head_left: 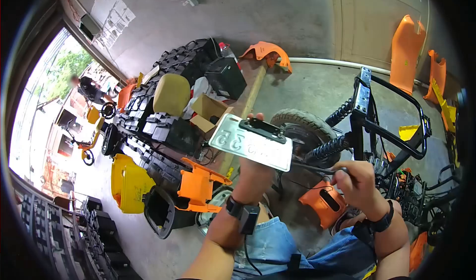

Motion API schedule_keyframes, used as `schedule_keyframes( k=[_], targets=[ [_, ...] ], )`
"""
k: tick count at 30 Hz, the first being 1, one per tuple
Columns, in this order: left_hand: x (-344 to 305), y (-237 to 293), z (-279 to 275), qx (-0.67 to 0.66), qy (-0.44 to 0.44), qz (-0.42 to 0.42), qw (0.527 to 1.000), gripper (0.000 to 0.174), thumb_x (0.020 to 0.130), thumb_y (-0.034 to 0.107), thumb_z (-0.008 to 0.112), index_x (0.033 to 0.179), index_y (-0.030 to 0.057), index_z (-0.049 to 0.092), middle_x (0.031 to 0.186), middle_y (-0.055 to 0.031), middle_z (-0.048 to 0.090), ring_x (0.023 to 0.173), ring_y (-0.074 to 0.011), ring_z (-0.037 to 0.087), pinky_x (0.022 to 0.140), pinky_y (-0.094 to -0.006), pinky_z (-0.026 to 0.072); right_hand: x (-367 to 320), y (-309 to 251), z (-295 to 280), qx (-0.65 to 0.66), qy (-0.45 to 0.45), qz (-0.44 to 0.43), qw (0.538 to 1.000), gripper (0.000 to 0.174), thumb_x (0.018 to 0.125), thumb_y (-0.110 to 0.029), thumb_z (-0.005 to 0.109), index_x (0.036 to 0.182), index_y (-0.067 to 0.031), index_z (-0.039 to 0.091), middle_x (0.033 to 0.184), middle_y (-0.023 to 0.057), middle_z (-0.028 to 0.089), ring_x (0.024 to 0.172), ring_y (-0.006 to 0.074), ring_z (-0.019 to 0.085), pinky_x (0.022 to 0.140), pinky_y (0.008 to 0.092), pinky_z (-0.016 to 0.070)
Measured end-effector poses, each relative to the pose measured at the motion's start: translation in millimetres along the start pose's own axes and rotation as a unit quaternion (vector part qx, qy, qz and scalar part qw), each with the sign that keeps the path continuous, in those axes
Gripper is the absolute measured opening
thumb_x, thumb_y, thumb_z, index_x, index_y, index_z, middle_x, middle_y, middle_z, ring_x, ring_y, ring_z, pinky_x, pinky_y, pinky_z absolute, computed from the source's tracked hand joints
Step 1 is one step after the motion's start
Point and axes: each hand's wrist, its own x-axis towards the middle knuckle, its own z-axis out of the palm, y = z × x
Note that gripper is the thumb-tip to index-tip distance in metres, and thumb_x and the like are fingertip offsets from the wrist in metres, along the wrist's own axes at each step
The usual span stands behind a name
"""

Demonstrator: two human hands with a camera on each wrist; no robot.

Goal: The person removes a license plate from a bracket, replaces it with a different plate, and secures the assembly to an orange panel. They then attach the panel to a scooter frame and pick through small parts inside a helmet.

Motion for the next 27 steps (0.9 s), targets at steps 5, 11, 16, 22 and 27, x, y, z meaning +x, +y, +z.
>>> schedule_keyframes(
  k=[5, 11, 16, 22, 27],
  targets=[
    [-6.1, 2.3, -14.2, 0.043, -0.003, -0.022, 0.999, 0.041, 0.104, 0.03, 0.042, 0.141, 0.0132, 0.04, 0.141, -0.0052, 0.047, 0.129, -0.0206, 0.048, 0.102, -0.0366, 0.0478, -8.6, 13.2, -22.1, 0.069, 0.196, -0.037, 0.977, 0.029, 0.098, -0.023, 0.048, 0.079, -0.0025, 0.057, 0.065, 0.0044, 0.056, 0.052, 0.0097, 0.049, 0.048, 0.0238, 0.0353],
    [-10.7, -24.2, -8.0, -0.283, -0.147, -0.24, 0.917, 0.055, 0.101, 0.05, 0.036, 0.14, 0.0113, 0.045, 0.137, -0.0104, 0.054, 0.123, -0.0303, 0.056, 0.095, -0.0582, 0.0504, 8.9, 17.9, -5.6, 0.317, 0.194, 0.164, 0.914, 0.032, 0.105, -0.034, 0.04, 0.09, -0.0094, 0.054, 0.072, -0.0006, 0.053, 0.066, 0.0061, 0.051, 0.054, 0.0193, 0.0352],
    [-19.4, -37.3, -6.0, -0.271, -0.143, -0.283, 0.909, 0.059, 0.102, 0.051, 0.034, 0.137, 0.0053, 0.046, 0.133, -0.0164, 0.056, 0.121, -0.0293, 0.058, 0.097, -0.0505, 0.0513, 7.7, 12.4, 0.0, 0.232, 0.0, 0.263, 0.937, 0.032, 0.104, -0.031, 0.046, 0.086, -0.0063, 0.056, 0.07, -0.0026, 0.052, 0.062, 0.0055, 0.05, 0.054, 0.0221, 0.0391],
    [-25.0, -31.9, 26.9, -0.223, -0.077, -0.265, 0.935, 0.057, 0.103, 0.047, 0.035, 0.137, 0.0033, 0.046, 0.133, -0.0179, 0.055, 0.117, -0.0304, 0.059, 0.095, -0.047, 0.0525, 0.1, 10.6, 21.3, 0.252, -0.054, 0.353, 0.899, 0.036, 0.104, -0.032, 0.046, 0.084, -0.0046, 0.056, 0.067, -0.003, 0.049, 0.059, 0.0048, 0.042, 0.052, 0.0234, 0.0358],
    [-22.7, -29.1, 33.1, -0.115, -0.073, -0.269, 0.953, 0.052, 0.103, 0.042, 0.039, 0.137, 0.0041, 0.045, 0.134, -0.0173, 0.055, 0.12, -0.0283, 0.057, 0.096, -0.0441, 0.0528, 1.5, 4.4, 24.2, 0.346, -0.017, 0.436, 0.831, 0.035, 0.105, -0.032, 0.044, 0.086, -0.0063, 0.058, 0.064, -0.0019, 0.05, 0.051, 0.0059, 0.042, 0.047, 0.0232, 0.0339]
  ],
)
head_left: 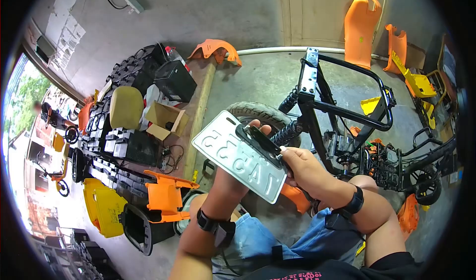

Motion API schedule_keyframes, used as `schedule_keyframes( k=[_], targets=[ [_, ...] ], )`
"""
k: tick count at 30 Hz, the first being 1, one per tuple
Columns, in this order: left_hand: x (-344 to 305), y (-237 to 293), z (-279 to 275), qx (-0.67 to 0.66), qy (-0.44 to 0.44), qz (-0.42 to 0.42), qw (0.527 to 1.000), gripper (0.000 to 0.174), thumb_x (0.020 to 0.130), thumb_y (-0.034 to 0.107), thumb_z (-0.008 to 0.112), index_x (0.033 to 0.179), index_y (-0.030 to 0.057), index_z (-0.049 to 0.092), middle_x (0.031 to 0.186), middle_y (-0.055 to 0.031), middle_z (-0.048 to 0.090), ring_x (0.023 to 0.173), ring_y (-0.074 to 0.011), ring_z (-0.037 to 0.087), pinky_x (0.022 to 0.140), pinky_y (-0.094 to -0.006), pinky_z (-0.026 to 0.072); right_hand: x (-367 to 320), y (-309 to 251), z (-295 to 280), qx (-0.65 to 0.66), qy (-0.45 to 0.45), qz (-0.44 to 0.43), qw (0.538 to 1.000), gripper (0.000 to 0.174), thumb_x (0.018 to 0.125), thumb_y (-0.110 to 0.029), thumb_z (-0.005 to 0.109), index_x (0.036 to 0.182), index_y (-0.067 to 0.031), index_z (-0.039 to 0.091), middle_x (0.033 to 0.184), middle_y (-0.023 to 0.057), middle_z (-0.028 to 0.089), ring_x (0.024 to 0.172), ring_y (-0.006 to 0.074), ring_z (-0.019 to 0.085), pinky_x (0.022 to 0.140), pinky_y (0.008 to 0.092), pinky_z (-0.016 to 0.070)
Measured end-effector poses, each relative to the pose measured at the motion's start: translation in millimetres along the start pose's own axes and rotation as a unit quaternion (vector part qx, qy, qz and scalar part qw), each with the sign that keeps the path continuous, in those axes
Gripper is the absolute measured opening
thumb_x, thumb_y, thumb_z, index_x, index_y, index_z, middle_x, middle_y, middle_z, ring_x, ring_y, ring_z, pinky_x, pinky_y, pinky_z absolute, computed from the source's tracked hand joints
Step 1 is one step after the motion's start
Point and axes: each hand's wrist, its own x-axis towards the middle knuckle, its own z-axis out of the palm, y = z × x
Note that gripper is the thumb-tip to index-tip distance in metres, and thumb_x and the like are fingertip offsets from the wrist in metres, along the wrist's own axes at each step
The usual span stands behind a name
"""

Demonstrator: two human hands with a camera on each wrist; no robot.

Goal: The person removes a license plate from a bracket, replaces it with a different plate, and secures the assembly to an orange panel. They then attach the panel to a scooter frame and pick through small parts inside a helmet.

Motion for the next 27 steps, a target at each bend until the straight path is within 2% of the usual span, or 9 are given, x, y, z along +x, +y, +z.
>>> schedule_keyframes(
  k=[1, 4, 8, 11, 15, 18, 20, 23, 27],
  targets=[
    [1.0, -4.4, -1.7, 0.011, 0.014, 0.035, 0.999, 0.05, 0.102, 0.04, 0.042, 0.137, 0.0047, 0.044, 0.133, -0.0171, 0.055, 0.12, -0.0278, 0.057, 0.096, -0.0422, 0.0525, -0.9, -2.1, 0.6, 0.016, 0.007, 0.02, 1.0, 0.035, 0.105, -0.032, 0.043, 0.086, -0.0069, 0.059, 0.062, -0.0014, 0.051, 0.048, 0.0065, 0.041, 0.045, 0.0231, 0.033],
    [1.1, 0.4, -15.5, 0.046, -0.059, -0.008, 0.997, 0.049, 0.102, 0.039, 0.044, 0.136, 0.0048, 0.045, 0.131, -0.0172, 0.056, 0.12, -0.0272, 0.057, 0.097, -0.0415, 0.0522, -1.0, -1.9, 0.3, 0.014, -0.016, 0.027, 0.999, 0.035, 0.105, -0.032, 0.042, 0.085, -0.0073, 0.059, 0.061, -0.0006, 0.05, 0.046, 0.0068, 0.041, 0.042, 0.0232, 0.0319],
    [5.3, -8.3, -27.0, 0.033, -0.07, 0.01, 0.997, 0.046, 0.101, 0.039, 0.044, 0.134, 0.0055, 0.046, 0.129, -0.0177, 0.057, 0.119, -0.0288, 0.057, 0.098, -0.0424, 0.0512, -2.2, 0.0, 0.7, 0.018, -0.061, 0.011, 0.998, 0.037, 0.104, -0.035, 0.042, 0.084, -0.0079, 0.059, 0.059, -0.0004, 0.05, 0.045, 0.0067, 0.041, 0.042, 0.0234, 0.0322],
    [0.8, -13.9, -10.9, -0.016, 0.018, 0.004, 1.0, 0.041, 0.101, 0.038, 0.044, 0.129, 0.0077, 0.049, 0.126, -0.0173, 0.058, 0.113, -0.0326, 0.059, 0.097, -0.0439, 0.0504, 1.9, 4.3, -1.7, -0.009, 0.034, 0.015, 0.999, 0.037, 0.103, -0.036, 0.045, 0.086, -0.0079, 0.063, 0.062, -0.0017, 0.051, 0.048, 0.0056, 0.042, 0.045, 0.0221, 0.0331],
    [1.7, -9.8, -10.5, -0.021, 0.02, 0.033, 0.999, 0.039, 0.102, 0.037, 0.042, 0.126, 0.0078, 0.051, 0.117, -0.0151, 0.062, 0.113, -0.0334, 0.06, 0.101, -0.0464, 0.047, 1.0, -10.4, -4.3, -0.028, 0.082, -0.058, 0.995, 0.038, 0.103, -0.035, 0.046, 0.091, -0.0058, 0.067, 0.07, -0.0031, 0.055, 0.058, 0.0035, 0.044, 0.05, 0.0211, 0.0358],
    [10.3, -7.0, -30.7, -0.075, -0.08, 0.015, 0.994, 0.037, 0.102, 0.033, 0.045, 0.126, 0.0061, 0.053, 0.115, -0.0139, 0.062, 0.109, -0.0319, 0.061, 0.105, -0.0474, 0.0434, 4.1, -15.2, -17.0, -0.091, 0.105, -0.113, 0.984, 0.042, 0.104, -0.037, 0.043, 0.089, -0.006, 0.065, 0.065, -0.0039, 0.053, 0.051, 0.0036, 0.047, 0.046, 0.0201, 0.0351],
    [5.0, -7.0, -34.6, -0.072, -0.051, 0.01, 0.996, 0.041, 0.101, 0.034, 0.047, 0.128, 0.0041, 0.052, 0.111, -0.0144, 0.062, 0.104, -0.0306, 0.062, 0.101, -0.046, 0.0461, 6.2, -20.9, -27.7, -0.118, 0.112, -0.125, 0.979, 0.041, 0.104, -0.037, 0.044, 0.087, -0.0057, 0.065, 0.065, -0.0038, 0.053, 0.05, 0.0038, 0.045, 0.046, 0.0204, 0.0346],
    [0.2, -8.5, -35.4, -0.122, -0.067, -0.156, 0.978, 0.049, 0.097, 0.036, 0.054, 0.132, 0.0018, 0.048, 0.112, -0.0167, 0.059, 0.096, -0.0289, 0.062, 0.091, -0.0441, 0.0514, 9.5, -26.6, -37.9, -0.028, 0.117, -0.167, 0.979, 0.041, 0.104, -0.038, 0.044, 0.084, -0.0064, 0.061, 0.061, -0.0022, 0.051, 0.048, 0.0074, 0.047, 0.045, 0.0213, 0.0341],
    [-8.6, -15.5, -30.2, -0.104, -0.062, -0.181, 0.976, 0.053, 0.097, 0.034, 0.054, 0.136, -0.0014, 0.044, 0.114, -0.0172, 0.058, 0.098, -0.0273, 0.062, 0.087, -0.0384, 0.0537, 7.0, -29.3, -37.1, 0.035, 0.08, -0.133, 0.987, 0.044, 0.105, -0.041, 0.04, 0.092, -0.0034, 0.059, 0.059, 0.0016, 0.052, 0.044, 0.0107, 0.047, 0.042, 0.0249, 0.0369]
  ],
)
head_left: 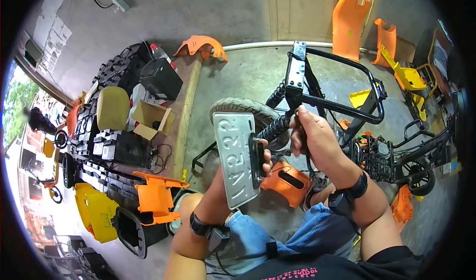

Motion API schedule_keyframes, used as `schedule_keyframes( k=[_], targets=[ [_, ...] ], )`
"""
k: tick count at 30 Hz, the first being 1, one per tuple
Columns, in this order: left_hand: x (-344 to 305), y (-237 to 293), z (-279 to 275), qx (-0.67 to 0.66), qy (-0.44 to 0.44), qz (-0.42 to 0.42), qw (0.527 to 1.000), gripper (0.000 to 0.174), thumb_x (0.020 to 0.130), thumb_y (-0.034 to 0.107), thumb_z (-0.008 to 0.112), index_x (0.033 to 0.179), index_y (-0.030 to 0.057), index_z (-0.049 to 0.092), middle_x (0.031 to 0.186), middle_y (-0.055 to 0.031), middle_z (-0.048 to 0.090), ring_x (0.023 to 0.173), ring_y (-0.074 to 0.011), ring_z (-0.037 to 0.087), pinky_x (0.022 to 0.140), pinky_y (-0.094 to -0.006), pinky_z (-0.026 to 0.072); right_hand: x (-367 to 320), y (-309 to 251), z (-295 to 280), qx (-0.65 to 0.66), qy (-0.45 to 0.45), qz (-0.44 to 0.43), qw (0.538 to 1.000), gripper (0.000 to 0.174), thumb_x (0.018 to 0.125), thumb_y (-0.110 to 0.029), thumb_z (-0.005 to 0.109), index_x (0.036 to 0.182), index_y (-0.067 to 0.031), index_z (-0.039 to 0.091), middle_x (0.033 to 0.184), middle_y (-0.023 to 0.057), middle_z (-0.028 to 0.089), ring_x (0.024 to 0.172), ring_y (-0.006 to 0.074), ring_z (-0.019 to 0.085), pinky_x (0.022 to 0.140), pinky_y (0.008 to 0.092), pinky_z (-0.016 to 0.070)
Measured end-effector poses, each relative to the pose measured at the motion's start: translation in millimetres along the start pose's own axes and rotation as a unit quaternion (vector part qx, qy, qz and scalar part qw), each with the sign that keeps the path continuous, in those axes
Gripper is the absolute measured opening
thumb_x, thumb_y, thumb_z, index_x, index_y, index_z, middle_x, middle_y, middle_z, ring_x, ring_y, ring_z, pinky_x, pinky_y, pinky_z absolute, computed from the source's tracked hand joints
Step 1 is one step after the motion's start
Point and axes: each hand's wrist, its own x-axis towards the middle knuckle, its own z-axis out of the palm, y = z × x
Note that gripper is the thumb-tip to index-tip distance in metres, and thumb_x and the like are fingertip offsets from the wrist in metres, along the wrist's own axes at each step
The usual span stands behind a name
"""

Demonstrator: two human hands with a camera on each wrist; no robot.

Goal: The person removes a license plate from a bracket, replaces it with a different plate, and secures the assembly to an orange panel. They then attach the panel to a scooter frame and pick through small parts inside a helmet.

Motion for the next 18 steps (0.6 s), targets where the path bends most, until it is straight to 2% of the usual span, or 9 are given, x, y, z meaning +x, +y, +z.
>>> schedule_keyframes(
  k=[2, 5, 7, 8, 9, 11, 12, 15, 18],
  targets=[
    [-1.8, -0.2, 8.3, 0.058, 0.032, 0.001, 0.998, 0.053, 0.098, 0.032, 0.054, 0.137, -0.0031, 0.043, 0.114, -0.0165, 0.059, 0.097, -0.0254, 0.063, 0.088, -0.0359, 0.0537, -1.2, -1.9, -0.3, -0.032, -0.018, 0.027, 0.999, 0.045, 0.105, -0.042, 0.039, 0.094, -0.003, 0.059, 0.057, 0.0016, 0.051, 0.042, 0.0108, 0.045, 0.042, 0.0252, 0.0367],
    [-0.1, 2.6, 6.2, 0.052, 0.026, 0.002, 0.998, 0.052, 0.099, 0.031, 0.052, 0.137, -0.003, 0.044, 0.113, -0.0158, 0.059, 0.096, -0.0241, 0.063, 0.087, -0.0349, 0.0538, -2.4, -2.0, 2.6, -0.071, -0.033, 0.072, 0.994, 0.048, 0.105, -0.045, 0.037, 0.096, -0.0031, 0.058, 0.053, 0.0002, 0.046, 0.042, 0.0101, 0.042, 0.044, 0.0242, 0.0351],
    [2.4, 2.2, -2.5, 0.054, 0.018, 0.01, 0.998, 0.051, 0.099, 0.032, 0.051, 0.136, -0.003, 0.045, 0.112, -0.0161, 0.06, 0.096, -0.0248, 0.063, 0.086, -0.0355, 0.0544, 0.2, 2.5, 1.0, -0.052, -0.037, 0.058, 0.996, 0.048, 0.106, -0.042, 0.036, 0.103, -0.0013, 0.06, 0.059, 0.0006, 0.05, 0.047, 0.0086, 0.043, 0.046, 0.0236, 0.0356],
    [2.6, 1.8, -4.4, 0.026, 0.014, 0.005, 1.0, 0.051, 0.099, 0.032, 0.052, 0.135, -0.0031, 0.045, 0.112, -0.0163, 0.06, 0.095, -0.0252, 0.063, 0.085, -0.0358, 0.0546, -0.7, 0.7, 0.6, -0.053, -0.036, 0.058, 0.996, 0.042, 0.106, -0.035, 0.038, 0.112, -0.0001, 0.06, 0.071, -0.0003, 0.056, 0.055, 0.0076, 0.047, 0.051, 0.0221, 0.0383],
    [4.0, 3.5, -5.7, 0.001, 0.006, 0.0, 1.0, 0.051, 0.098, 0.032, 0.052, 0.135, -0.0032, 0.046, 0.112, -0.0166, 0.06, 0.094, -0.0256, 0.064, 0.085, -0.0361, 0.0549, -0.3, -0.2, 0.7, -0.057, -0.036, 0.057, 0.996, 0.042, 0.106, -0.035, 0.038, 0.112, -0.0001, 0.06, 0.071, -0.0003, 0.056, 0.055, 0.0076, 0.047, 0.051, 0.0221, 0.0383],
    [3.1, 6.8, -7.1, 0.018, 0.011, 0.004, 1.0, 0.051, 0.098, 0.034, 0.053, 0.133, -0.0029, 0.047, 0.112, -0.017, 0.061, 0.093, -0.0265, 0.064, 0.084, -0.0376, 0.0552, 1.2, 2.2, 2.9, -0.108, -0.004, 0.063, 0.992, 0.035, 0.104, -0.027, 0.042, 0.118, -0.0003, 0.06, 0.08, -0.0011, 0.059, 0.062, 0.0077, 0.051, 0.057, 0.0217, 0.0412],
    [2.6, 7.6, -4.8, 0.023, 0.018, 0.008, 1.0, 0.052, 0.097, 0.034, 0.053, 0.133, -0.0026, 0.048, 0.111, -0.0172, 0.061, 0.093, -0.0266, 0.064, 0.084, -0.0378, 0.0551, 3.3, 5.5, -1.3, -0.122, -0.04, 0.035, 0.991, 0.029, 0.103, -0.02, 0.047, 0.121, 0.0001, 0.059, 0.084, -0.0006, 0.06, 0.067, 0.0075, 0.053, 0.062, 0.0218, 0.0438],
    [1.5, 10.0, -6.6, 0.023, 0.038, 0.009, 0.999, 0.052, 0.097, 0.036, 0.054, 0.132, -0.0017, 0.048, 0.11, -0.0171, 0.061, 0.092, -0.0268, 0.064, 0.083, -0.0385, 0.055, 5.6, 8.9, -2.2, -0.164, -0.061, -0.001, 0.985, 0.026, 0.102, -0.016, 0.049, 0.119, 0.0012, 0.059, 0.084, 0.0004, 0.059, 0.069, 0.0074, 0.053, 0.063, 0.0223, 0.0449],
    [4.0, 8.4, -11.3, 0.011, 0.013, 0.02, 1.0, 0.052, 0.097, 0.035, 0.054, 0.132, -0.0015, 0.048, 0.108, -0.0161, 0.06, 0.091, -0.0263, 0.062, 0.083, -0.0399, 0.0523, 5.0, 8.1, -0.9, -0.15, -0.045, -0.044, 0.987, 0.022, 0.099, -0.014, 0.055, 0.112, 0.0033, 0.06, 0.084, 0.002, 0.061, 0.067, 0.0079, 0.055, 0.061, 0.0229, 0.0461]
  ],
)
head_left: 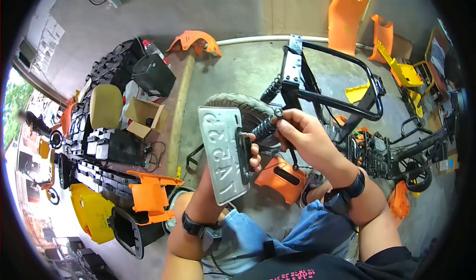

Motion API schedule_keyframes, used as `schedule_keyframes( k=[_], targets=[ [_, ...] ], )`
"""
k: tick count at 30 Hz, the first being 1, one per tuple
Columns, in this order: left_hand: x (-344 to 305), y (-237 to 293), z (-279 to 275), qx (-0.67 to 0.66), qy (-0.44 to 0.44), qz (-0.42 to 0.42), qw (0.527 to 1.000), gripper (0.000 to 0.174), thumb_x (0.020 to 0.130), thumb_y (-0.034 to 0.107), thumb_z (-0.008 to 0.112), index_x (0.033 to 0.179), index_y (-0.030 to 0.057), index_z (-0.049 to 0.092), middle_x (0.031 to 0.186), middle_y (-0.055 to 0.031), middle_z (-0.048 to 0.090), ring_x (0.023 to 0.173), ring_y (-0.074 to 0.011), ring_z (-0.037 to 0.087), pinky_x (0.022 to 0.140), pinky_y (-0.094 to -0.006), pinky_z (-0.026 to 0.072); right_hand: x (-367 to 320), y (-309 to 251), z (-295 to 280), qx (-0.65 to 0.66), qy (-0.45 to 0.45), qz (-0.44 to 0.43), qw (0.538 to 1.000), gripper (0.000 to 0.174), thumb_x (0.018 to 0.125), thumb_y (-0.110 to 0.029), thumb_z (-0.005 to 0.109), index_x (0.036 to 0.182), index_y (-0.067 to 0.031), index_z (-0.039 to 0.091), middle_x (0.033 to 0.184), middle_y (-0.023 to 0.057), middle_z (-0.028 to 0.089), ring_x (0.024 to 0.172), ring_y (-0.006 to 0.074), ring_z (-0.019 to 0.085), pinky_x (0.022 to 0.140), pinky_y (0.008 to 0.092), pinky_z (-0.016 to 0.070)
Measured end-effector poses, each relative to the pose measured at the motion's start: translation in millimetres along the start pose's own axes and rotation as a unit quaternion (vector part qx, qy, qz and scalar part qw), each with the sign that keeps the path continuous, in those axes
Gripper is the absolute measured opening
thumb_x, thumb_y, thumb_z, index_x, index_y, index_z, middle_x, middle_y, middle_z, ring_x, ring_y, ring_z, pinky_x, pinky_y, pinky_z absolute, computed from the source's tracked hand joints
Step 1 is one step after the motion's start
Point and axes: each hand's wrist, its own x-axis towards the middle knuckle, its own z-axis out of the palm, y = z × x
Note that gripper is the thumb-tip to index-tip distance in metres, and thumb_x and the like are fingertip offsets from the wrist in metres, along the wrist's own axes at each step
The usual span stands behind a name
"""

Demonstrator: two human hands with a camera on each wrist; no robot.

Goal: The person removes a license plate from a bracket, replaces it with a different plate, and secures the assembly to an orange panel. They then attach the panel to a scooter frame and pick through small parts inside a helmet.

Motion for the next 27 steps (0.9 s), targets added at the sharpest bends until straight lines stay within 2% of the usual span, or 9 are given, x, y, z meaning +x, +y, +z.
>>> schedule_keyframes(
  k=[1, 3, 5, 9, 10, 11, 13, 21, 27],
  targets=[
    [0.5, 2.1, -11.2, 0.022, -0.019, -0.018, 0.999, 0.058, 0.094, 0.044, 0.054, 0.136, 0.0033, 0.05, 0.113, -0.0148, 0.059, 0.094, -0.0266, 0.06, 0.087, -0.0414, 0.0463, -0.4, -2.1, 0.4, -0.006, 0.013, -0.019, 1.0, 0.022, 0.098, -0.015, 0.058, 0.109, 0.0042, 0.061, 0.083, 0.0024, 0.063, 0.066, 0.0083, 0.056, 0.059, 0.0237, 0.0465],
    [-0.8, 2.3, -12.1, 0.017, -0.01, -0.032, 0.999, 0.06, 0.093, 0.044, 0.056, 0.136, 0.0027, 0.049, 0.113, -0.0148, 0.059, 0.094, -0.0265, 0.061, 0.087, -0.0413, 0.0463, -1.8, -4.6, 0.9, -0.049, 0.038, -0.036, 0.997, 0.02, 0.097, -0.014, 0.06, 0.107, 0.0033, 0.061, 0.08, 0.0048, 0.064, 0.065, 0.0092, 0.058, 0.059, 0.0247, 0.0472],
    [-0.7, -1.9, -3.1, 0.018, -0.013, -0.025, 0.999, 0.057, 0.094, 0.041, 0.055, 0.135, 0.0006, 0.048, 0.111, -0.0153, 0.059, 0.093, -0.0259, 0.061, 0.085, -0.04, 0.049, -0.1, -4.1, 1.3, -0.176, 0.055, -0.087, 0.979, 0.018, 0.095, -0.013, 0.063, 0.105, 0.0013, 0.062, 0.077, 0.0078, 0.064, 0.066, 0.0092, 0.06, 0.059, 0.0261, 0.048],
    [-2.4, -2.3, 8.4, 0.034, -0.02, -0.012, 0.999, 0.056, 0.095, 0.037, 0.056, 0.134, -0.0027, 0.046, 0.109, -0.0155, 0.059, 0.092, -0.0249, 0.061, 0.082, -0.037, 0.0522, 7.1, 8.8, 2.7, -0.254, 0.069, -0.206, 0.943, 0.018, 0.088, -0.011, 0.069, 0.104, -0.0018, 0.066, 0.08, 0.0125, 0.067, 0.063, 0.0189, 0.063, 0.058, 0.0297, 0.0494],
    [-2.5, -1.9, 12.6, 0.043, -0.014, -0.012, 0.999, 0.056, 0.095, 0.036, 0.057, 0.134, -0.0032, 0.046, 0.109, -0.0155, 0.059, 0.092, -0.0247, 0.061, 0.081, -0.0359, 0.0526, 6.4, 8.5, 2.4, -0.278, 0.064, -0.231, 0.93, 0.018, 0.089, -0.005, 0.067, 0.106, 0.0012, 0.066, 0.084, 0.0072, 0.068, 0.064, 0.0116, 0.063, 0.058, 0.0245, 0.0513],
    [-2.5, -1.9, 12.1, 0.045, -0.015, -0.008, 0.999, 0.056, 0.095, 0.036, 0.057, 0.134, -0.0032, 0.046, 0.109, -0.0155, 0.059, 0.092, -0.0247, 0.061, 0.081, -0.0359, 0.0526, 5.3, 7.4, 2.6, -0.278, 0.061, -0.234, 0.93, 0.018, 0.089, -0.005, 0.067, 0.106, 0.0012, 0.066, 0.084, 0.0072, 0.068, 0.064, 0.0116, 0.063, 0.058, 0.0245, 0.0513],
    [-2.8, -1.7, 9.0, 0.026, -0.023, -0.018, 0.999, 0.056, 0.095, 0.036, 0.057, 0.133, -0.0036, 0.046, 0.109, -0.0155, 0.059, 0.091, -0.0246, 0.061, 0.081, -0.0358, 0.0527, 4.0, 4.6, 3.8, -0.351, 0.071, -0.302, 0.884, 0.019, 0.085, -0.01, 0.07, 0.103, -0.0043, 0.068, 0.086, 0.0144, 0.068, 0.066, 0.0275, 0.066, 0.059, 0.0331, 0.0517],
    [-8.2, -2.3, 16.2, 0.031, 0.014, -0.011, 0.999, 0.053, 0.099, 0.035, 0.049, 0.133, -0.0043, 0.046, 0.108, -0.0158, 0.06, 0.09, -0.0245, 0.061, 0.082, -0.0351, 0.0521, 3.9, 8.8, 7.1, -0.319, 0.051, -0.231, 0.918, 0.021, 0.087, -0.009, 0.068, 0.108, -0.005, 0.068, 0.087, 0.0142, 0.069, 0.071, 0.0291, 0.067, 0.064, 0.0345, 0.0536],
    [-7.4, -1.6, 2.9, -0.042, -0.032, -0.057, 0.997, 0.057, 0.097, 0.038, 0.052, 0.135, -0.0037, 0.046, 0.108, -0.0183, 0.059, 0.089, -0.0271, 0.062, 0.082, -0.0365, 0.0522, 3.3, 4.0, 5.8, -0.37, 0.041, -0.326, 0.869, 0.022, 0.084, -0.002, 0.069, 0.106, -0.0023, 0.069, 0.085, 0.0119, 0.069, 0.074, 0.0238, 0.064, 0.066, 0.033, 0.0521]
  ],
)
